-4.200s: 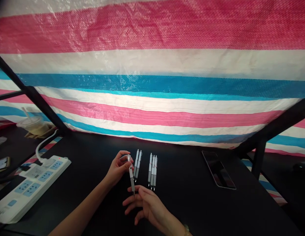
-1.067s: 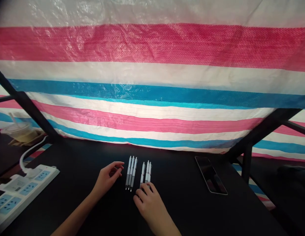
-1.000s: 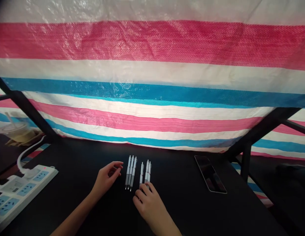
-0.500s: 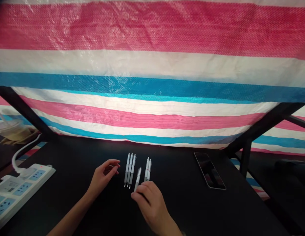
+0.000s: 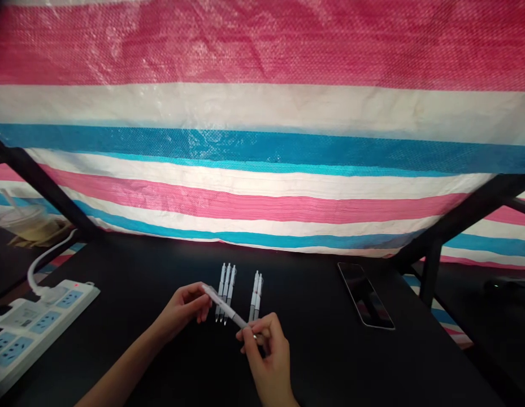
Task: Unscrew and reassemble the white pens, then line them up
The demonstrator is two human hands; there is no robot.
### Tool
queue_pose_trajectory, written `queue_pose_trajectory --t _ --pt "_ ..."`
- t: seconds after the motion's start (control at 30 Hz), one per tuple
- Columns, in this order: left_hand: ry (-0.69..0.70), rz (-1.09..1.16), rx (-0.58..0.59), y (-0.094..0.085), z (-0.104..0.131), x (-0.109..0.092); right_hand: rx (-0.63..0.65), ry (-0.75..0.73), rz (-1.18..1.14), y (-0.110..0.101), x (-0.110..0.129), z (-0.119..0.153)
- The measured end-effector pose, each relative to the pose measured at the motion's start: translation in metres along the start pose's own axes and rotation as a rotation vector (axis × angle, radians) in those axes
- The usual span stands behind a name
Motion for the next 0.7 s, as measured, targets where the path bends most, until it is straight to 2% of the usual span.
queue_pose_trajectory --t 0.13,0.3,0.47,0.57,0.7 --pt "0.027 0.031 -0.004 -0.001 0.001 -0.003 0.214 0.106 -0.053 0.018 -0.015 0.004" --pt "0.021 0.047 -0.011 -0.003 0.004 -0.007 0.376 0.231 -0.152 0.027 -0.025 0.004" --pt "-0.006 0.041 0.003 -0.003 0.004 -0.007 0.632 0.622 -0.517 0.043 -0.042 0.013" --pt "-0.023 0.010 0.018 -0.003 0.003 -0.005 0.647 0.697 -0.456 0.043 -0.049 0.017" --pt "-0.026 -0.035 0.020 -0.007 0.002 -0.004 0.568 0.618 -0.184 0.037 -0.048 0.013"
Point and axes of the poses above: each hand's wrist, its own z-axis away from the middle knuckle, its own y-axis out of the palm, x = y × z, the point moved 5 cm from there along -z, towards the middle knuckle, and after that the axes turned 10 degrees about x, right-handed, at the moved point
